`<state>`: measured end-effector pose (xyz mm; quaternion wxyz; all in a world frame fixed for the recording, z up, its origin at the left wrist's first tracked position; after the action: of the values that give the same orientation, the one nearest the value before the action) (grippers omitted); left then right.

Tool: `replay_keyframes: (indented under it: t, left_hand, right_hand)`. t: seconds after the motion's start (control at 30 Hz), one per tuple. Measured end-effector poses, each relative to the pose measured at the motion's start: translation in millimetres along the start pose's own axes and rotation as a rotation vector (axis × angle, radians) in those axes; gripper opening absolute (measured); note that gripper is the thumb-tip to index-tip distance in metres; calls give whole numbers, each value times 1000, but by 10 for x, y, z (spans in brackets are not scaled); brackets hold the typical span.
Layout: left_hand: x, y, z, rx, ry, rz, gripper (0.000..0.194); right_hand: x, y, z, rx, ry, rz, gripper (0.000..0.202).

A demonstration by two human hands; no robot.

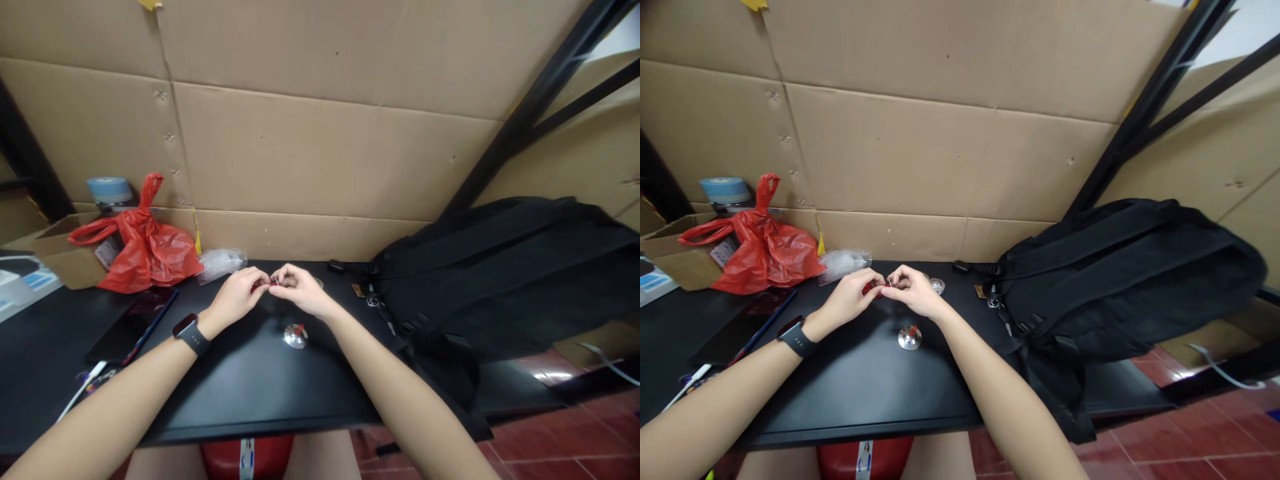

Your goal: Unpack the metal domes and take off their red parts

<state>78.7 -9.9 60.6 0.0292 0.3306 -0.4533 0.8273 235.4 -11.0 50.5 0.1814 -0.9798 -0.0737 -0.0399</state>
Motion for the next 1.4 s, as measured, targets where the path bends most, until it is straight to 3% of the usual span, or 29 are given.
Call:
replay_keyframes:
  t: [0.1,0.2,0.3,0.4,0.53,0.7,0.9,1.07,1.3,1.4]
  left_hand:
    - [99,-37,-168,37,-78,24,13]
    - [196,-39,-376,54,-165,18,13]
    - [237,-15,-523,52,-173,-6,13]
    - [212,7,-567,48,-155,-42,14]
    - [157,15,-525,26,-167,-75,12]
    - [135,18,-484,-4,-194,-92,11]
    - [196,-2,-484,12,-213,-25,27]
    - [224,-16,-498,17,-257,8,38]
    - [216,-12,-480,15,-251,-7,40]
    - [202,-11,-470,19,-239,-24,42]
  right_hand:
    - [331,-87,-28,83,191,143,41]
    - [750,-146,-11,174,567,302,37]
    - [1006,-176,151,124,780,270,33]
    - [1076,-190,358,51,844,183,33]
    - [1066,-201,512,15,892,138,34]
    - [1009,-197,523,16,984,60,30]
    - [812,-184,531,85,1163,72,48]
    - [604,-178,538,141,1284,40,30]
    - [325,-125,312,171,1139,-190,10]
    - [258,-82,231,121,1111,-265,17]
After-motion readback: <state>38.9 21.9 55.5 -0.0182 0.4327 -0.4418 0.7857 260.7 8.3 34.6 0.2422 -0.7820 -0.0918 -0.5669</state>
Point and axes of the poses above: each hand's wrist, its own y-axis away from the middle knuckle, its own x-axis out of the back of the hand, z = x × y, the point moved 5 cm from there along -y, towards the middle knuckle, and after that the axes turned 13 degrees about z, right-handed, at the moved point
